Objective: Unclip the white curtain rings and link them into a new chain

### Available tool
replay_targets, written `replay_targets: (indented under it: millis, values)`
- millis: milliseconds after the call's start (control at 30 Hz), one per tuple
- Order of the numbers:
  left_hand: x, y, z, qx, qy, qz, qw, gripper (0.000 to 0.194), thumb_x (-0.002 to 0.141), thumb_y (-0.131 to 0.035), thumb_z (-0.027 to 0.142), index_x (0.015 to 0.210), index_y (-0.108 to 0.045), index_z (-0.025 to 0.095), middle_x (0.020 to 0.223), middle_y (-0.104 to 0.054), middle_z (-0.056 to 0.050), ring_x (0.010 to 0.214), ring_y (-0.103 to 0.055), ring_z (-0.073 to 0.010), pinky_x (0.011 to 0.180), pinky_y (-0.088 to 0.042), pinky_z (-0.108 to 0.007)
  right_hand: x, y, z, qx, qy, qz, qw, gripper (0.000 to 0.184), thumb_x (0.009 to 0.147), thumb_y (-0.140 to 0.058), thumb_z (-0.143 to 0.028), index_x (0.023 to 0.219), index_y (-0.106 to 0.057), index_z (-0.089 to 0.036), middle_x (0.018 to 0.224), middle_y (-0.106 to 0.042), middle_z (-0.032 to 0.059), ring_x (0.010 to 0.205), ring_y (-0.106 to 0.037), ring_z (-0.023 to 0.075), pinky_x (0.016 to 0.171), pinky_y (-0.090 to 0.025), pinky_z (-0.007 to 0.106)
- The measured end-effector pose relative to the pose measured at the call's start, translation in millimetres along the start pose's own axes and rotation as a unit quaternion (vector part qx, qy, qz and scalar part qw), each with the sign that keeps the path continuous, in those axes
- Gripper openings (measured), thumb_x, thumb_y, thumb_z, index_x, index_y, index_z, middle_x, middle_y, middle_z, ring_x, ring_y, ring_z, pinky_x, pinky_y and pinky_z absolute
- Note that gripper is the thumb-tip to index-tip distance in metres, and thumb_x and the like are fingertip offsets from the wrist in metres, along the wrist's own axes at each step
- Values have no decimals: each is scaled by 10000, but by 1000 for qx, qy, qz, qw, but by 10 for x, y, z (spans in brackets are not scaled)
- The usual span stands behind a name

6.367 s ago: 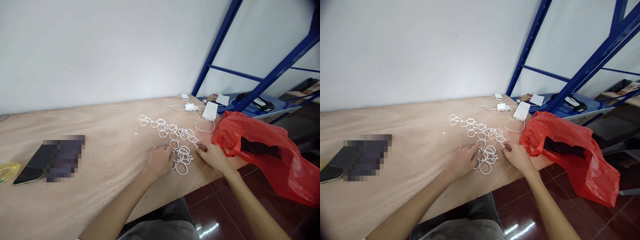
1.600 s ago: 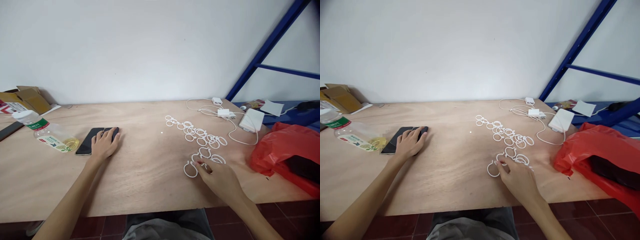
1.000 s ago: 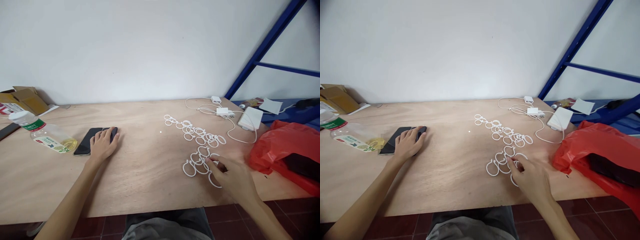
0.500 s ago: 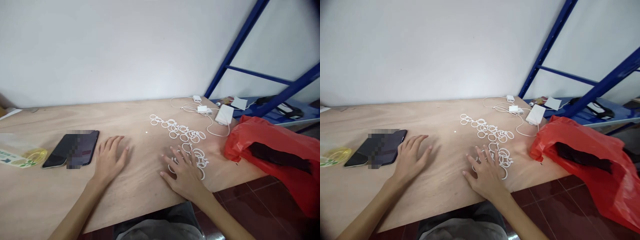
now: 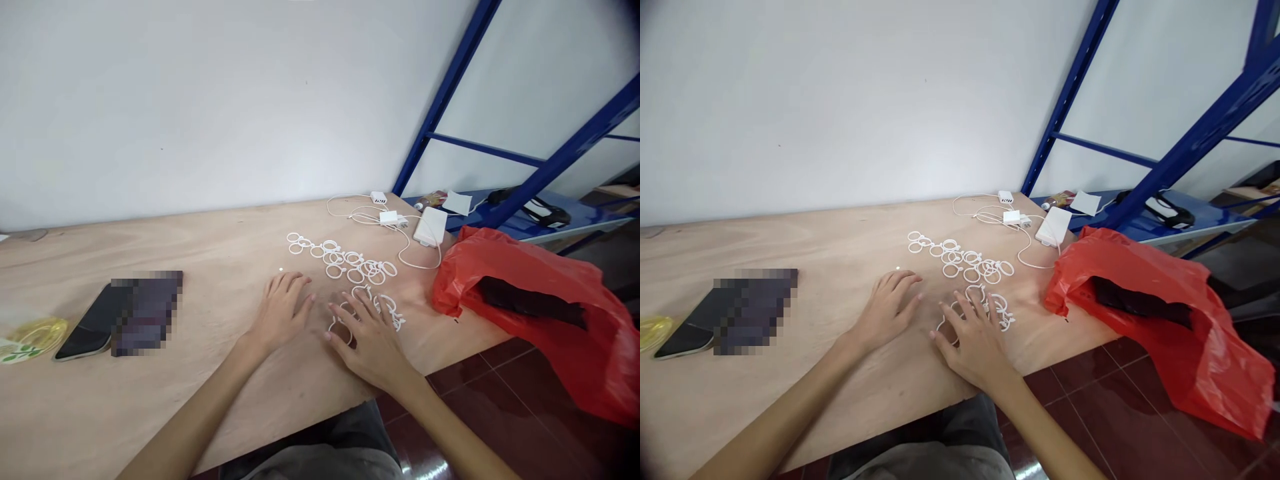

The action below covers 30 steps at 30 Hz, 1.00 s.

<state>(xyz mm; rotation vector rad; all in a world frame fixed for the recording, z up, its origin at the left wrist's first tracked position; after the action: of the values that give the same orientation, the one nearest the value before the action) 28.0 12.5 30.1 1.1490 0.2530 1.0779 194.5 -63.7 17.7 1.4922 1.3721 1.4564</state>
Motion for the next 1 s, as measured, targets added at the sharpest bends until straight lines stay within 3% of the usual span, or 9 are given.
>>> replay_targets:
  millis: [133, 200, 300, 367, 467, 567, 733, 867, 1000]
  values:
    - [60, -78, 52, -19, -4, -4, 1000, 301, 936, -437, 315, 1199, -535, 205, 1247, -558, -112, 1183, -469, -268, 1026, -336, -470, 227, 117, 471, 54, -83, 32, 995, 478, 932, -386, -507, 1271, -577, -229, 1332, -561, 111, 1269, -458, 271, 1074, -322, 468]
    - [16, -89, 26, -29, 4, -2, 1000, 301, 937, -437, 316, 1198, -532, 200, 1247, -554, -113, 1173, -470, -264, 1015, -347, -462, 380, 109, 778, 47, -141, 37, 988, 541, 931, -358, -533, 1286, -563, -179, 1375, -506, 159, 1308, -417, 296, 1072, -324, 466]
    - [-90, -75, -61, -39, 20, 0, 999, 300, 936, -436, 316, 1195, -534, 202, 1249, -548, -112, 1174, -469, -262, 1016, -351, -461, 600, -45, 1101, 24, -203, -26, 978, 618, 923, -332, -565, 1383, -464, -175, 1454, -399, 203, 1374, -314, 359, 1075, -286, 530]
    - [-159, -49, -127, -45, 31, 6, 998, 301, 934, -438, 317, 1198, -537, 211, 1245, -547, -110, 1178, -469, -264, 1019, -353, -464, 730, -191, 1157, 19, -216, -78, 973, 644, 919, -310, -589, 1423, -410, -201, 1483, -359, 199, 1388, -271, 394, 1067, -256, 585]
    - [-242, -6, -206, -47, 44, 18, 998, 304, 931, -443, 312, 1202, -538, 211, 1236, -547, -110, 1169, -475, -262, 1018, -357, -462, 908, -387, 1042, 21, -204, -114, 972, 662, 913, -283, -616, 1441, -379, -227, 1504, -338, 178, 1392, -237, 423, 1060, -210, 635]
    - [-302, 9, -256, -46, 53, 24, 997, 302, 930, -450, 303, 1201, -536, 198, 1223, -551, -111, 1158, -479, -259, 1017, -358, -465, 1070, -508, 811, 32, -165, -105, 980, 628, 924, -298, -582, 1430, -395, -223, 1507, -337, 172, 1392, -254, 396, 1073, -214, 613]
    - [-355, -30, -292, -47, 49, 22, 997, 287, 932, -455, 277, 1199, -528, 203, 1199, -554, -106, 1130, -486, -256, 998, -377, -474, 1145, -438, 470, 75, -87, -82, 990, 559, 940, -335, -522, 1425, -394, -250, 1527, -321, 124, 1411, -244, 340, 1089, -238, 578]
    - [-361, -45, -260, -55, 36, 27, 998, 289, 936, -450, 281, 1208, -519, 214, 1199, -544, -107, 1123, -490, -260, 991, -388, -481, 787, -135, 229, 62, -46, -39, 996, 539, 940, -355, -512, 1419, -406, -270, 1530, -319, 111, 1422, -219, 337, 1091, -226, 600]
    - [-367, -50, -189, -62, 27, 20, 997, 297, 944, -436, 293, 1217, -517, 208, 1218, -533, -110, 1147, -480, -258, 1000, -389, -478, 191, -63, -95, 34, 78, -104, 991, 493, 926, -413, -508, 1365, -488, -297, 1512, -371, 72, 1417, -250, 307, 1128, -190, 569]
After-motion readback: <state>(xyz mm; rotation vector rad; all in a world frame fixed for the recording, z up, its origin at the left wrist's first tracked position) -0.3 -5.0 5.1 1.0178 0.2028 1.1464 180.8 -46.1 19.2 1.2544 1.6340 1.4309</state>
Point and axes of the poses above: each hand's wrist, its own x-axis towards the middle knuckle, its own y-axis out of the back of the hand, z = x × y, the point moved 4 cm from there along x, towards the middle knuckle
